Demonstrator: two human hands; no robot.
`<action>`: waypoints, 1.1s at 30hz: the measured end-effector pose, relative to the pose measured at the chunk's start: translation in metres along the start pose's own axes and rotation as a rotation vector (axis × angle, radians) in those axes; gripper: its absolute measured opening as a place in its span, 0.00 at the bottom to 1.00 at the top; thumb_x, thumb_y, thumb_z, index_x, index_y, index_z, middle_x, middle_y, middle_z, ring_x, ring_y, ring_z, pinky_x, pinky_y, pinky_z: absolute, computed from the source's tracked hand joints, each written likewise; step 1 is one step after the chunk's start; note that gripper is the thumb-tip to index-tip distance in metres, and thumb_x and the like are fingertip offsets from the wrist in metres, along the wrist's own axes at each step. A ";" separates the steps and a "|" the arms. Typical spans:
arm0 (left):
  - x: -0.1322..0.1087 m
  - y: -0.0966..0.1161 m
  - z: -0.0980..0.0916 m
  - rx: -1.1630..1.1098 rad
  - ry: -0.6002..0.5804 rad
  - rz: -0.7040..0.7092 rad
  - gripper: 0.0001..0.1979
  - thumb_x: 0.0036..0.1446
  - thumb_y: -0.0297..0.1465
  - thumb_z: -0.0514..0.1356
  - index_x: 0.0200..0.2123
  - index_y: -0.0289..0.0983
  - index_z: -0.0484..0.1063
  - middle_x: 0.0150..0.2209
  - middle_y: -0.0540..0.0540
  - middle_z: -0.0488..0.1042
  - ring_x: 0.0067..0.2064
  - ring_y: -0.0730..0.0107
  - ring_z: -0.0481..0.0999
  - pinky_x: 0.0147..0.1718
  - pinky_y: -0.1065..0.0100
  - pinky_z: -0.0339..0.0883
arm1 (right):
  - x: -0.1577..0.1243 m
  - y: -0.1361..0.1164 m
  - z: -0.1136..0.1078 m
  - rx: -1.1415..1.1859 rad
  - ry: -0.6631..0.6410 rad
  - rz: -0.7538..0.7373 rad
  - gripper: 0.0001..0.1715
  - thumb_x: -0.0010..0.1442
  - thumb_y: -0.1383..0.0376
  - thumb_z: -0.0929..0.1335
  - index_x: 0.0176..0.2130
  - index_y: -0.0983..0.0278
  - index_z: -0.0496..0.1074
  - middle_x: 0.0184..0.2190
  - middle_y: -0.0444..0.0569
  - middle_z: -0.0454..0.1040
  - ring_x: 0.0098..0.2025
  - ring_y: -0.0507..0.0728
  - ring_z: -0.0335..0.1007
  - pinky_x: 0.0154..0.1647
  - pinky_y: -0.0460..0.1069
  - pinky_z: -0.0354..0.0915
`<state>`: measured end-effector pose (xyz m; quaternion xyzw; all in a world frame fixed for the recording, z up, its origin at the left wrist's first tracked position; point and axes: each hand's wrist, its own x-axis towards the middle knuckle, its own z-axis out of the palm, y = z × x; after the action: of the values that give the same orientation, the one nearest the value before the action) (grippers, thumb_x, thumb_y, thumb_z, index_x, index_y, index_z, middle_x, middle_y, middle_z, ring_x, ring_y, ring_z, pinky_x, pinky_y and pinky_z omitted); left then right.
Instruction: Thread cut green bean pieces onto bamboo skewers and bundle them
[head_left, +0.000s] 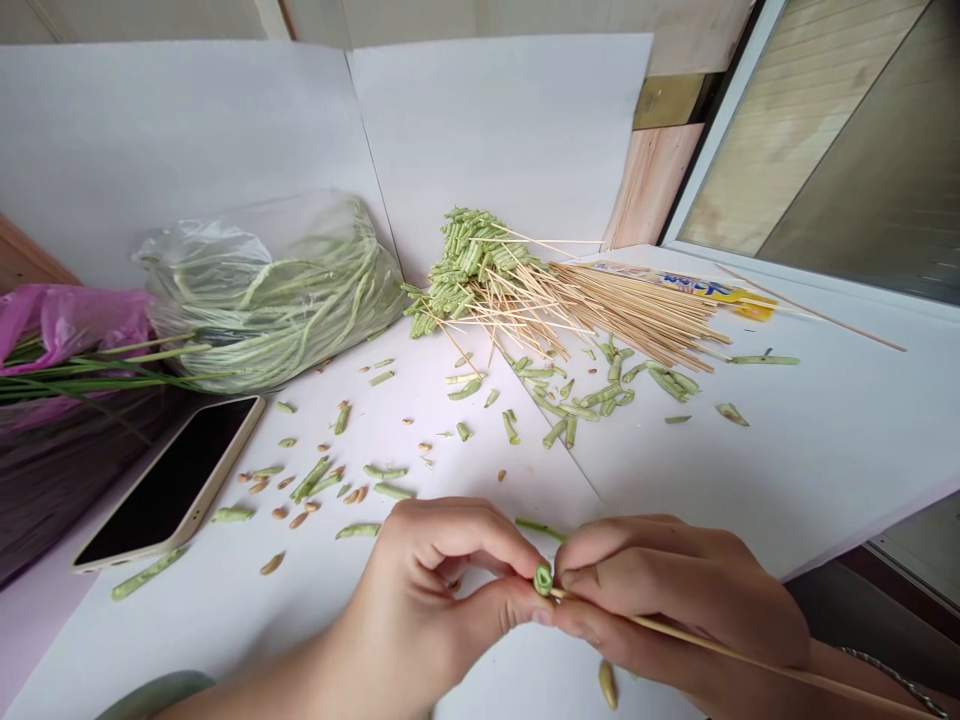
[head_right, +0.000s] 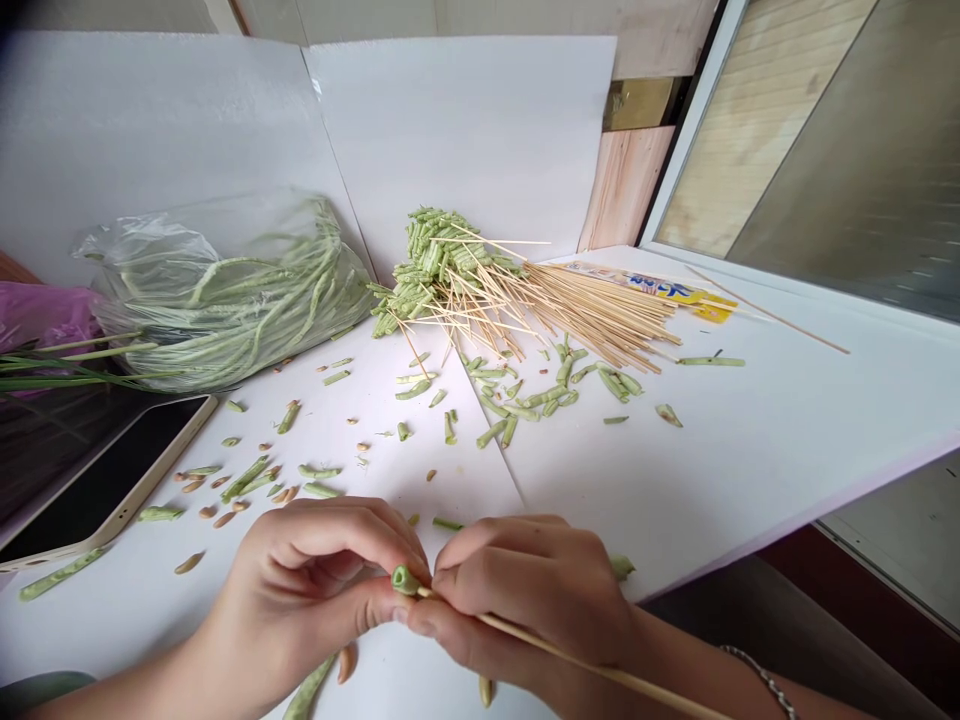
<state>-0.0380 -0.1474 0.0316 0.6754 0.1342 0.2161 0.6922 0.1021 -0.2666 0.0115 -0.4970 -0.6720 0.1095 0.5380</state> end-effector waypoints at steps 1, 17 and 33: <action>0.000 0.001 -0.001 -0.009 -0.012 -0.016 0.07 0.44 0.19 0.68 0.25 0.36 0.80 0.24 0.47 0.79 0.26 0.72 0.77 0.27 0.77 0.71 | 0.000 -0.001 0.000 -0.012 -0.006 -0.004 0.09 0.61 0.69 0.67 0.29 0.62 0.67 0.25 0.44 0.72 0.22 0.48 0.69 0.24 0.41 0.68; 0.018 -0.001 -0.022 -0.112 0.144 -0.096 0.06 0.46 0.25 0.69 0.24 0.31 0.75 0.22 0.48 0.75 0.25 0.75 0.75 0.26 0.76 0.69 | 0.007 -0.005 -0.026 -0.145 0.214 0.223 0.03 0.58 0.64 0.69 0.35 0.55 0.69 0.26 0.39 0.76 0.23 0.50 0.73 0.24 0.41 0.72; 0.021 -0.007 -0.035 -0.365 0.065 -0.197 0.08 0.41 0.26 0.72 0.26 0.32 0.77 0.20 0.48 0.77 0.23 0.75 0.76 0.26 0.76 0.70 | 0.010 -0.013 -0.028 -0.347 -0.048 -0.139 0.15 0.53 0.77 0.62 0.39 0.60 0.64 0.26 0.42 0.74 0.24 0.46 0.72 0.28 0.34 0.69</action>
<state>-0.0355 -0.1064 0.0248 0.5152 0.1804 0.1900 0.8161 0.1186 -0.2755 0.0377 -0.5320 -0.7262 -0.0336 0.4341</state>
